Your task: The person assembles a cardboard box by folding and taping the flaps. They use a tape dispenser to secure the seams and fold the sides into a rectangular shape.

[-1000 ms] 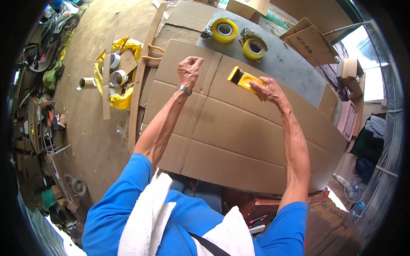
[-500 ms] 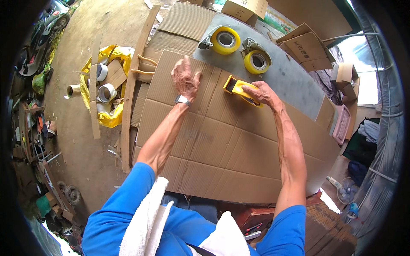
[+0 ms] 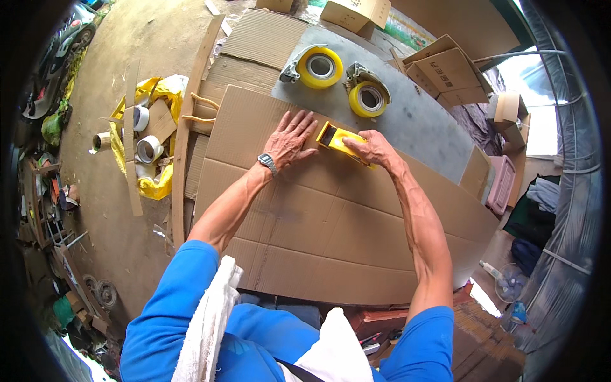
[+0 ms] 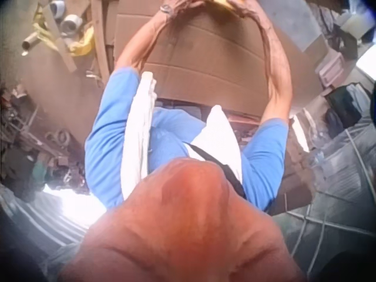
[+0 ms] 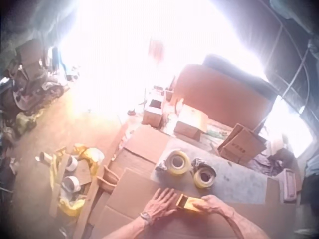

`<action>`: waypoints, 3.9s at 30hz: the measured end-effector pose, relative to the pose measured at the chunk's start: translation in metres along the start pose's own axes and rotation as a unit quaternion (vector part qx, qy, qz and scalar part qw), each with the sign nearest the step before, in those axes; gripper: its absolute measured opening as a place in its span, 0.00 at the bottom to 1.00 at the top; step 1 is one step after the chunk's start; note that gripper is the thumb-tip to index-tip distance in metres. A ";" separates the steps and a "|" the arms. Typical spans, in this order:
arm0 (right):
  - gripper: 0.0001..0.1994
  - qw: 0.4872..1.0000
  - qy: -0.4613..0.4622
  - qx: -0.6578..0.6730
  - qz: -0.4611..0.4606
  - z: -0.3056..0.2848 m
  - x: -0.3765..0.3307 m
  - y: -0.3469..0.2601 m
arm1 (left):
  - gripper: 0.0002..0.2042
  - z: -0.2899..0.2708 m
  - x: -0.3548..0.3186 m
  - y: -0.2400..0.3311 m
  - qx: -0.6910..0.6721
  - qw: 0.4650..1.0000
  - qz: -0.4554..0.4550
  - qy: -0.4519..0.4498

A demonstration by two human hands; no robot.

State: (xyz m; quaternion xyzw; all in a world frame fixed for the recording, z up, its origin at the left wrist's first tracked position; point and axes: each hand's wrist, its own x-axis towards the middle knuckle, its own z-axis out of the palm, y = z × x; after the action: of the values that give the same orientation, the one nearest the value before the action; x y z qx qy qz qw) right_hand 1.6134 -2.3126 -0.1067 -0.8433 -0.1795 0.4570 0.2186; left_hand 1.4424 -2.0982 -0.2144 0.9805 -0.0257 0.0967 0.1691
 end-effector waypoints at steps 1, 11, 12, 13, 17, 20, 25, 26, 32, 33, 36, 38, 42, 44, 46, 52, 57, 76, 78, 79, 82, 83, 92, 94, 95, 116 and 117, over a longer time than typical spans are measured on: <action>0.25 1.000 -0.008 0.015 0.011 -0.001 -0.003 0.001 | 0.37 -0.003 -0.003 0.002 -0.013 1.000 -0.011 -0.003; 0.29 0.951 -0.022 -0.288 0.107 -0.020 -0.012 -0.029 | 0.41 -0.002 -0.002 -0.001 -0.032 0.999 -0.015 -0.012; 0.27 0.936 -0.014 -0.329 0.124 -0.012 -0.002 -0.060 | 0.42 -0.001 -0.002 -0.004 -0.035 0.999 -0.020 -0.006; 0.26 0.919 -0.009 -0.367 0.142 0.001 0.005 -0.097 | 0.42 -0.001 -0.003 -0.007 -0.040 0.999 -0.026 -0.003; 0.27 0.794 -0.035 -0.594 0.127 0.087 0.053 -0.141 | 0.43 0.000 -0.007 -0.003 -0.065 0.998 -0.019 0.000; 0.44 0.754 -0.074 -0.611 0.232 0.135 0.082 -0.141 | 0.38 0.021 -0.009 -0.020 0.040 0.996 -0.027 0.073; 0.18 0.785 0.036 -0.591 0.184 0.122 0.061 -0.112 | 0.47 -0.018 -0.037 -0.035 -0.044 0.996 -0.072 0.014; 0.17 0.785 0.024 -0.595 0.169 0.115 0.054 -0.109 | 0.47 -0.019 -0.044 -0.036 -0.047 0.995 -0.084 0.014; 0.24 0.897 0.110 -0.360 0.230 0.024 -0.041 -0.121 | 0.45 -0.031 -0.042 -0.046 -0.033 0.996 -0.081 -0.034; 0.26 0.904 0.145 -0.346 0.205 0.013 -0.064 -0.103 | 0.45 -0.035 -0.040 -0.044 -0.029 0.996 -0.073 -0.045; 0.31 0.919 0.237 -0.300 0.094 0.026 -0.133 -0.046 | 0.42 -0.043 -0.049 -0.035 -0.052 0.994 -0.079 -0.053; 0.28 0.959 0.256 -0.120 0.012 0.068 -0.185 -0.036 | 0.40 -0.049 -0.084 -0.012 -0.155 0.980 -0.126 -0.022; 0.22 0.974 0.092 0.203 0.031 0.174 -0.282 -0.036 | 0.39 -0.097 -0.206 0.100 -0.646 0.677 -0.323 -0.143; 0.21 0.977 0.038 0.210 -0.001 0.221 -0.311 -0.023 | 0.33 -0.126 -0.263 0.139 -0.808 0.442 -0.344 -0.184; 0.20 0.991 -0.027 0.129 -0.005 0.248 -0.336 -0.015 | 0.29 -0.138 -0.312 0.172 -0.865 0.245 -0.405 -0.165; 0.20 0.984 -0.108 0.124 -0.065 0.301 -0.375 0.021 | 0.21 -0.116 -0.411 0.226 -0.840 0.192 -0.492 -0.125; 0.20 0.989 -0.101 0.102 -0.047 0.317 -0.390 0.066 | 0.15 -0.115 -0.449 0.211 -0.741 0.424 -0.515 0.072; 0.28 0.981 -0.032 -0.161 -0.101 0.361 -0.292 0.088 | 0.25 -0.054 -0.439 0.168 0.048 0.874 -0.438 0.207; 0.30 0.987 -0.054 -0.136 -0.071 0.357 -0.291 0.080 | 0.31 -0.054 -0.443 0.172 0.055 0.917 -0.370 0.137; 0.29 0.985 -0.030 -0.140 -0.098 0.359 -0.293 0.081 | 0.31 -0.056 -0.443 0.181 0.036 0.948 -0.301 0.100; 0.29 0.982 -0.040 -0.161 -0.088 0.358 -0.295 0.081 | 0.32 -0.045 -0.447 0.212 -0.049 0.958 -0.282 -0.017; 0.29 0.981 -0.036 -0.167 -0.087 0.358 -0.294 0.081 | 0.33 -0.038 -0.450 0.212 -0.022 0.959 -0.281 -0.023; 0.29 0.991 -0.043 -0.120 -0.041 0.343 -0.327 0.090 | 0.45 -0.033 -0.454 0.210 -0.005 0.954 -0.297 -0.043; 0.29 0.990 -0.041 -0.128 -0.034 0.336 -0.325 0.087 | 0.45 -0.034 -0.454 0.212 -0.008 0.952 -0.302 -0.054; 0.29 0.989 -0.039 -0.142 -0.032 0.336 -0.323 0.089 | 0.46 -0.035 -0.453 0.207 -0.008 0.953 -0.301 -0.043; 0.15 0.847 -0.052 -0.472 0.237 0.442 -0.228 -0.057 | 0.49 -0.074 -0.479 0.164 -0.049 0.968 -0.200 -0.141; 0.16 0.858 -0.071 -0.451 0.235 0.432 -0.234 -0.052 | 0.49 -0.073 -0.479 0.164 -0.053 0.967 -0.202 -0.144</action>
State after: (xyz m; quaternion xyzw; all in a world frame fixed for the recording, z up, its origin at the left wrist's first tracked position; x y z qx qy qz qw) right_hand 1.1196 -2.2984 -0.1272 -0.8320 -0.1778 0.4222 -0.3129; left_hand 0.9459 -2.2195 -0.1880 0.9586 0.1441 -0.0830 0.2312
